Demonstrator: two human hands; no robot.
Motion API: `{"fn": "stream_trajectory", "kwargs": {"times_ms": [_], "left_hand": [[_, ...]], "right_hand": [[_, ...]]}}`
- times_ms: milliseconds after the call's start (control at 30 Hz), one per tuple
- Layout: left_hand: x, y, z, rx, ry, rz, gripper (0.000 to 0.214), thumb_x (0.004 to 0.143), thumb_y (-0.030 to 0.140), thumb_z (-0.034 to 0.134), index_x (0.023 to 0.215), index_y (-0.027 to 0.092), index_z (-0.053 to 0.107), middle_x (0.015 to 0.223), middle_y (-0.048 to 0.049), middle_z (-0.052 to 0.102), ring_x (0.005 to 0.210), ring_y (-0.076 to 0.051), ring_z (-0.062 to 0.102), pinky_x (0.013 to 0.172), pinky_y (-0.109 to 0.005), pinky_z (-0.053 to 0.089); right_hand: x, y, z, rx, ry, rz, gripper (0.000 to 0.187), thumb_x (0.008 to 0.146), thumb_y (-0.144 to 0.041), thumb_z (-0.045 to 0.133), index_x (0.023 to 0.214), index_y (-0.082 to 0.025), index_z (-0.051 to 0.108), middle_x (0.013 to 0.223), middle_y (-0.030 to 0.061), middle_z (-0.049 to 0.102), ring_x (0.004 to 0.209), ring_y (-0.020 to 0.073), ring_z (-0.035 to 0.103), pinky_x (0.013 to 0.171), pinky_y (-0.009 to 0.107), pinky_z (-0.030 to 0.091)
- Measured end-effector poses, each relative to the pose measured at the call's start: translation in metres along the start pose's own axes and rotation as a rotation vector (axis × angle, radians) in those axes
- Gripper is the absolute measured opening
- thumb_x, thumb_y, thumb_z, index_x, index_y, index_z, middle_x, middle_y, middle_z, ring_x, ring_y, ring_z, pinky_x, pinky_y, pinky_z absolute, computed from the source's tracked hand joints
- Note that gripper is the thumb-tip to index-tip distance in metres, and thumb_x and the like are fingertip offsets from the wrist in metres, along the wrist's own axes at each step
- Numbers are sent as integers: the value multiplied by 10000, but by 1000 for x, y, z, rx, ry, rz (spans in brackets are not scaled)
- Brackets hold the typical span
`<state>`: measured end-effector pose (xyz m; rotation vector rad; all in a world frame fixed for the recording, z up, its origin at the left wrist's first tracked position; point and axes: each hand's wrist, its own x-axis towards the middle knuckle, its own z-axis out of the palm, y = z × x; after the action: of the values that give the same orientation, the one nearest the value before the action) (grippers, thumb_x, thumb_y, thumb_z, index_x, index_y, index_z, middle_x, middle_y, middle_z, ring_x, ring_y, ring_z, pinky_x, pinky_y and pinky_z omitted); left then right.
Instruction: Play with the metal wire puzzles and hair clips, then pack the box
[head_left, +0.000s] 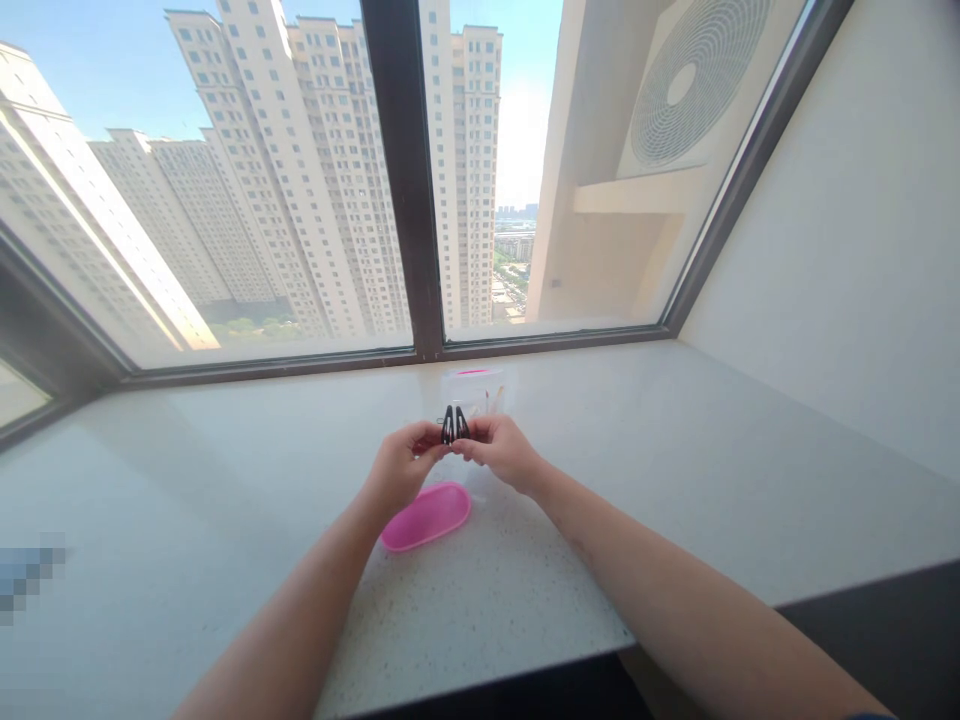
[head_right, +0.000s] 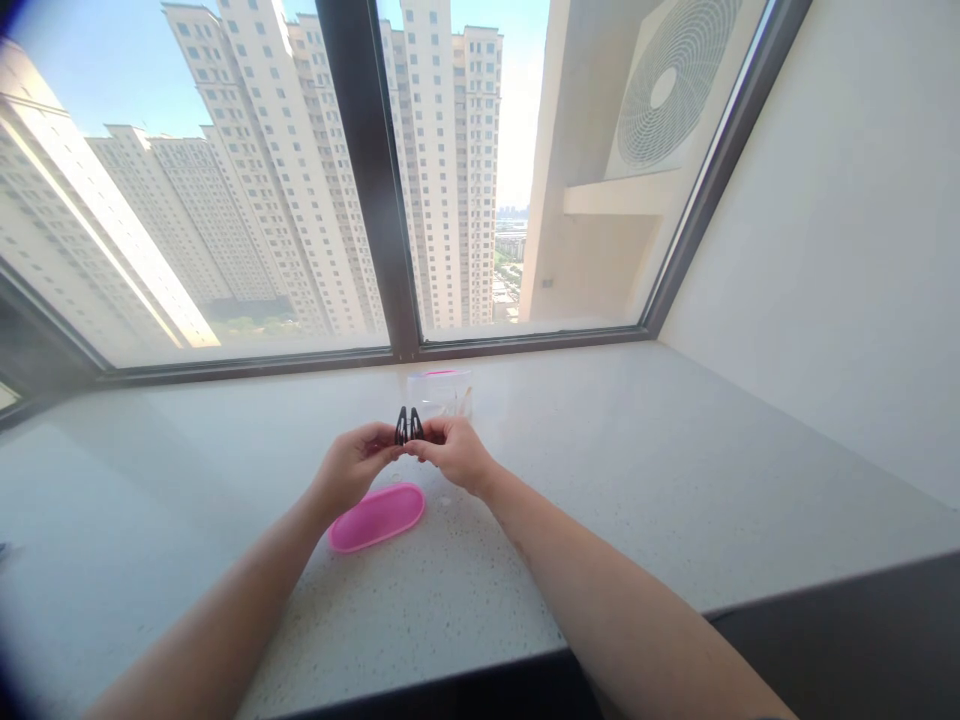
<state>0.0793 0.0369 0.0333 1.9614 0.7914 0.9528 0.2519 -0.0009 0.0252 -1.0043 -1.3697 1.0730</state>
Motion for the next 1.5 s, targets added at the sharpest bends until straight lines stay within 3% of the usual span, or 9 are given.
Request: {"fn": "stream_trajectory", "kwargs": {"times_ms": [233, 500, 733, 1167, 1500], "left_hand": [[5, -6, -11, -53, 112, -91, 150, 764, 288, 585, 816, 148, 579, 691, -25, 614, 639, -153, 582, 602, -275, 460], [7, -15, -10, -119, 97, -105, 172, 777, 312, 554, 823, 147, 564, 685, -29, 631, 612, -146, 584, 592, -273, 451], [8, -21, -12, -56, 86, -101, 192, 794, 328, 523, 758, 147, 578, 638, -24, 625, 552, -123, 537, 545, -245, 413], [7, -21, -13, -107, 136, -108, 189, 783, 313, 536, 757, 137, 599, 615, -15, 619, 539, -112, 532, 554, -242, 424], [6, -19, -11, -93, 128, -103, 206, 777, 335, 538, 734, 145, 604, 599, -16, 614, 527, -117, 529, 538, -240, 427]], "right_hand": [[6, 9, -8, -57, 137, -5, 247, 687, -297, 670, 855, -117, 692, 601, 12, 603, 504, 95, 515, 493, 228, 428], [6, 11, -3, 76, 95, 60, 285, 662, -307, 684, 868, -111, 670, 725, 57, 668, 634, 137, 620, 597, 278, 521], [4, 9, -4, 22, 43, 165, 191, 678, -264, 649, 782, -105, 627, 715, 74, 681, 512, 117, 613, 439, 208, 481], [6, 15, -5, -109, 126, -54, 259, 723, -381, 629, 717, -123, 617, 617, 46, 645, 502, 128, 593, 461, 231, 457], [5, 16, -5, -159, 109, -65, 233, 754, -365, 600, 733, -133, 618, 633, 42, 639, 503, 114, 570, 453, 213, 433]]}}
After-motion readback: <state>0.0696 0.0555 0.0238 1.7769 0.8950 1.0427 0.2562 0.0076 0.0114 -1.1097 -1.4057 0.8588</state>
